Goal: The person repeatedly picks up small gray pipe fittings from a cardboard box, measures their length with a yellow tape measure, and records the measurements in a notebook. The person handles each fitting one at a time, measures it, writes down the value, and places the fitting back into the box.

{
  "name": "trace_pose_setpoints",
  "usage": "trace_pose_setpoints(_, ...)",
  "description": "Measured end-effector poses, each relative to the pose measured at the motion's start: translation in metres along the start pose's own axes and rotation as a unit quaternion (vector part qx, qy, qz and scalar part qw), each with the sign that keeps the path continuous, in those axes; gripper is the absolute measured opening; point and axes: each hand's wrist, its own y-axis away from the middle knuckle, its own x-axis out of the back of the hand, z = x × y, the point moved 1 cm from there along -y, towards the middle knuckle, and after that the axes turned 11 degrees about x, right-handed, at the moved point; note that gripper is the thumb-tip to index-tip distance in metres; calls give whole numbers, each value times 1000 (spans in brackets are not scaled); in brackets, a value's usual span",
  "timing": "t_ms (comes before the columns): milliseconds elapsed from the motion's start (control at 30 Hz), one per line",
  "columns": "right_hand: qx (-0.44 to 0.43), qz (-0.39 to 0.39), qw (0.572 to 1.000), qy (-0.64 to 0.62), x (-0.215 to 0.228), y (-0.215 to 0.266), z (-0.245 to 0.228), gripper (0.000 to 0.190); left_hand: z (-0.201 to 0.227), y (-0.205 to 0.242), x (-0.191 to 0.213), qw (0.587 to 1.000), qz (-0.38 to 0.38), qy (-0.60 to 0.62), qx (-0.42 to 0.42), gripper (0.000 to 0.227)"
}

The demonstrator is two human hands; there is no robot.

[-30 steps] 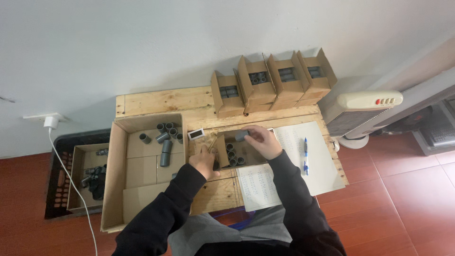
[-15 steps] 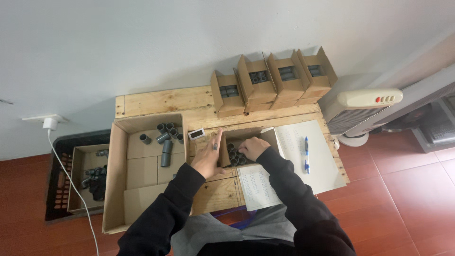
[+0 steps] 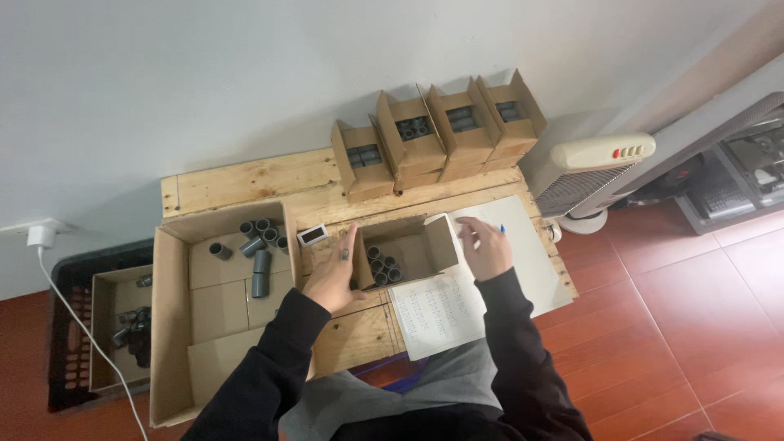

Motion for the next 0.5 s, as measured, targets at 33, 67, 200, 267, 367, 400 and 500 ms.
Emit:
trace_pose_setpoints(33,-1,0,1000,1,3,6,19,23,-2,-4,-5,1000,-1,0,-1,130)
trace_pose_setpoints(67,-64,-32,995,72,6,11,39,27,-4,-9,-9,1000,4,1,1,133)
trace_pose_setpoints(200,-191,-146,957,160,11,32,79,47,-3,-10,-13,1000,7,3,2,134)
trace_pose_setpoints(267,-175,-153,960,158,10,36,90,49,-1,-5,-7,1000,11,2,1,136)
trace_pose_setpoints(367,-129,-145,967,163,1,43,118,52,-2,-10,-10,1000,15,-1,-1,137)
trace_pose_setpoints(400,-96,-129,972,170,-3,46,129,51,-3,-13,-13,1000,19,-1,-2,136)
trace_pose_setpoints(500,-148,66,977,-137,-21,53,156,31,-2,-14,-15,1000,22,10,-2,136)
